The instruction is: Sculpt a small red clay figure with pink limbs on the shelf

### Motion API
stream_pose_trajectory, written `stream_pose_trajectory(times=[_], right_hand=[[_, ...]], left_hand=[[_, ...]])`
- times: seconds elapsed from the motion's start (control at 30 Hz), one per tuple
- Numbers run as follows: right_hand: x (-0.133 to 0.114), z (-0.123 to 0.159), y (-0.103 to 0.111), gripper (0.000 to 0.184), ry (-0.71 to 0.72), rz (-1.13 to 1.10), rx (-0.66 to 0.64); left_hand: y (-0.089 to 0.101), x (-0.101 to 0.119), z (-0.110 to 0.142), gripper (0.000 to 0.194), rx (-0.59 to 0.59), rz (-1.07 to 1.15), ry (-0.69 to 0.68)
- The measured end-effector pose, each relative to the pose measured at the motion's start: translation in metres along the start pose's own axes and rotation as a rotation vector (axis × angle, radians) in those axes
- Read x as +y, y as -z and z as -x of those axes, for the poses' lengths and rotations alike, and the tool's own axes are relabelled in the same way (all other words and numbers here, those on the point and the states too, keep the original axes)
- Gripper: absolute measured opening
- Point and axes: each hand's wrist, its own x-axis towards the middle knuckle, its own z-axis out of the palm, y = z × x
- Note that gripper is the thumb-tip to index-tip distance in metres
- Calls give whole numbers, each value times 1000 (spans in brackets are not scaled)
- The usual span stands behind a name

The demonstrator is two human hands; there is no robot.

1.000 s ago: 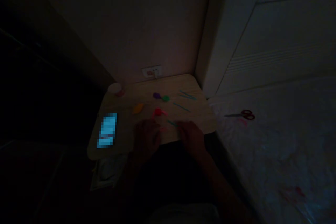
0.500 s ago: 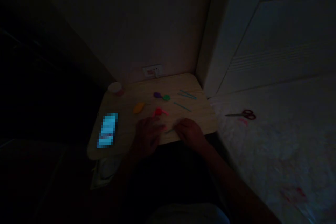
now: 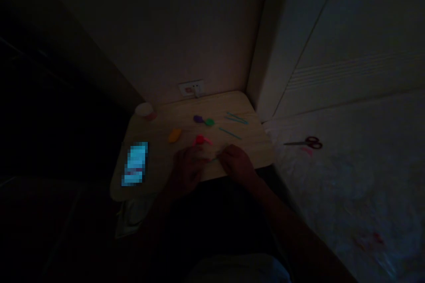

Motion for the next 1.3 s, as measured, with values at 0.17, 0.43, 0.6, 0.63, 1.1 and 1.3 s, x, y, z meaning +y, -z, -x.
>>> stream_pose_trajectory(times=[0.17, 0.43, 0.6, 0.63, 1.1, 1.3], right_hand=[[4, 1, 1, 27, -18, -22, -24], [9, 22, 17, 25, -159, -32, 46], [-8, 20, 15, 23, -207, -49, 65], [-13, 19, 14, 22, -226, -60, 76], [-84, 16, -22, 15, -626, 36, 85], [-84, 14, -25, 15, -645, 101, 54]], left_hand=[[0, -2, 0, 40, -4, 16, 13], [2, -4, 7, 26, 147, -60, 103], [-5, 12, -1, 12, 129, -149, 169], [-6, 15, -3, 11, 128, -153, 173], [-15, 12, -2, 9, 151, -154, 219], [-17, 11, 0, 9, 156, -162, 209]])
